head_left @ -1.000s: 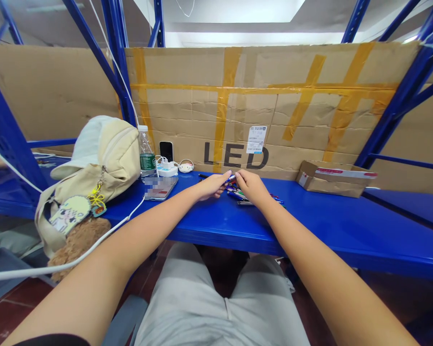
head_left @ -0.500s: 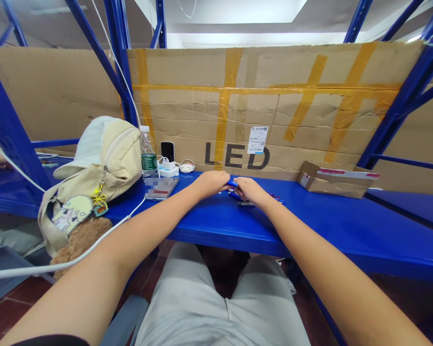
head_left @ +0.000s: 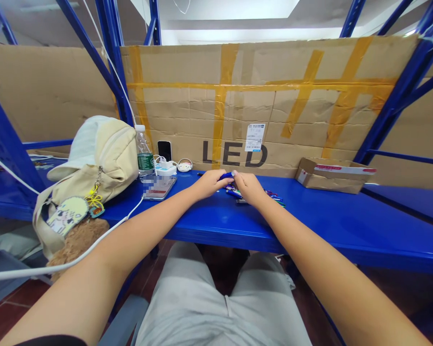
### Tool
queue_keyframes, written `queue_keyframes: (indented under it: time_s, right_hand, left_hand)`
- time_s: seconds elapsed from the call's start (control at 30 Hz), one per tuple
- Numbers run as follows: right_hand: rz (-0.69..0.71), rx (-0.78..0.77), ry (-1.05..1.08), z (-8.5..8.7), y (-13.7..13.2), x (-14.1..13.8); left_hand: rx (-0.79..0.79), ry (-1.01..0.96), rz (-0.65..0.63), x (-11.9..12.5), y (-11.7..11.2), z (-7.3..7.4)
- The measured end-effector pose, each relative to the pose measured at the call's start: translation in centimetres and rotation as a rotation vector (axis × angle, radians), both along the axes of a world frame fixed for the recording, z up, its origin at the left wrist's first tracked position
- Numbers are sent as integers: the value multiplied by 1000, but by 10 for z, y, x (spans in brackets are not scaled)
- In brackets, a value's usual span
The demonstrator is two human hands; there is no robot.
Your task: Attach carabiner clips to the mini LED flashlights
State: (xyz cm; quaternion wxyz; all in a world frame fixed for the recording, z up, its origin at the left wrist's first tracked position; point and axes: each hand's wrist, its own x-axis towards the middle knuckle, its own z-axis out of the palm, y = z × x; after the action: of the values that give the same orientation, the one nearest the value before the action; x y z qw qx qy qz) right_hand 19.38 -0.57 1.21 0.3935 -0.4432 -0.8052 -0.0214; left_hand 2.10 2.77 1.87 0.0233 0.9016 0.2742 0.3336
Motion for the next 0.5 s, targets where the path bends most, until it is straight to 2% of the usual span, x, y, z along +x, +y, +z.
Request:
queue_keyframes:
  time_s: [0.17,0.3,0.4,0.5]
  right_hand:
    - [46,-85,126,-5,3,-5]
    - [65,-154,170,-4,5,-5]
    - [41,-174,144,-2,7,-3]
    - [-43,-145,43,0,9,1]
  left_hand:
    - [120,105,112,-2,-1,1]
    - [179,182,140,-3,-1,2]
    - [146,170,145,-1,2,1]
    - [74,110,116,0,9,-1]
